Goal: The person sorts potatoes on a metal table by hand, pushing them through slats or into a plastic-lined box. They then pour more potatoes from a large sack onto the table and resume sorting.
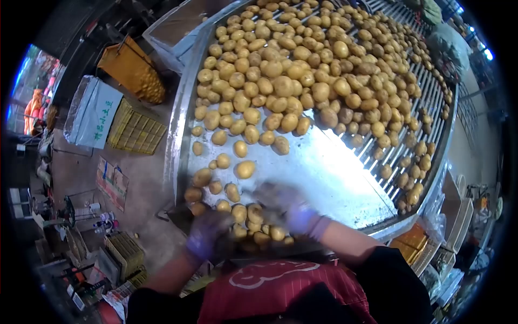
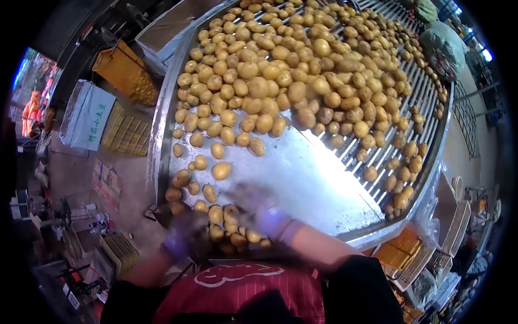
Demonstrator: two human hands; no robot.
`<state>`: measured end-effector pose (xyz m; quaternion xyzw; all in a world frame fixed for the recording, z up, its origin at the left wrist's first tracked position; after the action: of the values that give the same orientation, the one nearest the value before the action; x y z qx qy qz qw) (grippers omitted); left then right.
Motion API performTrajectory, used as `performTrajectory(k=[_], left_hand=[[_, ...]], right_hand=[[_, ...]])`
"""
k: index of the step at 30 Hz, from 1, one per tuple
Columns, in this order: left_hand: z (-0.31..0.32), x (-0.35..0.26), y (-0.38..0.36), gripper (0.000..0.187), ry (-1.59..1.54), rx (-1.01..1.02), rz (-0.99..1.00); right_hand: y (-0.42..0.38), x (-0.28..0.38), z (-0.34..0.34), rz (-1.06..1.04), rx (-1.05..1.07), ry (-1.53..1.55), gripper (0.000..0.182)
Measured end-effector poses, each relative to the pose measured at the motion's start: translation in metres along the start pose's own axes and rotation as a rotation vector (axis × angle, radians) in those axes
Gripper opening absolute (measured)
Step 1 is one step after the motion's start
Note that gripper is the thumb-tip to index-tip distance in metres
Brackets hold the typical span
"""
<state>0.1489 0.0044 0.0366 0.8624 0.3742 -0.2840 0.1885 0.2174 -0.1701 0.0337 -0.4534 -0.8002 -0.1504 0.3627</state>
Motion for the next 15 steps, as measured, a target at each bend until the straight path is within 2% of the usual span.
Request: performTrajectory(k=[1,2,3,4,5,6,7,8,9,10,11,12,13,14,15], left_hand=[[-0.003,0.041,0.007,0.04,-0.034,0.159,-0.381],[-0.043,0.033,0.03,0.04,0.275,-0.294,0.014],[-0.064,0.049,0.063,0.042,0.225,-0.335,-0.107],[-0.08,0.062,0.1,0.044,0.172,-0.373,-0.22],[-0.095,0.057,0.132,0.047,0.234,-0.526,-0.112],[-0.107,0.055,0.158,0.05,0.29,-0.68,0.002],[-0.103,0.077,0.191,0.056,0.325,-0.667,-0.033],[-0.097,0.098,0.221,0.058,0.242,-0.664,-0.144],[-0.095,0.102,0.243,0.058,0.225,-0.665,-0.14],[-0.088,0.11,0.264,0.059,0.335,-0.59,-0.222],[-0.08,0.119,0.275,0.059,0.448,-0.508,-0.299],[-0.073,0.126,0.277,0.055,0.434,-0.35,-0.391],[-0.067,0.131,0.269,0.055,0.426,-0.34,-0.389],[-0.061,0.126,0.257,0.051,0.52,-0.347,-0.287],[-0.056,0.12,0.245,0.046,0.615,-0.35,-0.185]], right_hand=[[0.017,-0.015,-0.035,0.146,0.008,-0.154,0.043],[-0.001,-0.04,-0.094,0.003,-0.586,-0.024,0.043],[0.001,-0.069,-0.136,0.106,-0.762,-0.137,0.039],[0.014,-0.099,-0.159,0.243,-0.802,-0.39,0.039],[0.018,-0.122,-0.168,0.385,-0.838,-0.648,0.039],[0.026,-0.135,-0.152,0.414,-0.717,-0.674,0.04],[0.033,-0.138,-0.133,0.446,-0.594,-0.699,0.041],[0.038,-0.118,-0.114,0.434,-0.476,-0.677,0.044],[0.04,-0.143,-0.073,0.491,-0.29,-0.551,0.044],[0.026,-0.106,-0.059,0.345,-0.284,-0.255,0.049],[0.006,-0.079,-0.052,0.33,-0.261,0.018,0.055],[-0.012,-0.063,-0.052,0.312,-0.251,-0.015,0.053],[-0.038,-0.05,-0.07,0.243,-0.359,-0.166,0.049],[-0.078,-0.049,-0.09,0.167,-0.458,-0.317,0.045],[-0.165,-0.135,-0.092,0.355,-0.677,-0.254,0.039]])
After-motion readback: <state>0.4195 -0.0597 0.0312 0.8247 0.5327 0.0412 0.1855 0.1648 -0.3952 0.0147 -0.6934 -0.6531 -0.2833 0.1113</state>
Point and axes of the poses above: each hand's wrist, its own y-axis towards the middle knuckle, its own z-axis out of the palm, x = y × z, the point moved 10 cm from there along y, towards the middle knuckle, and after that the axes turned 4 degrees about z, right-handed, at the moved point
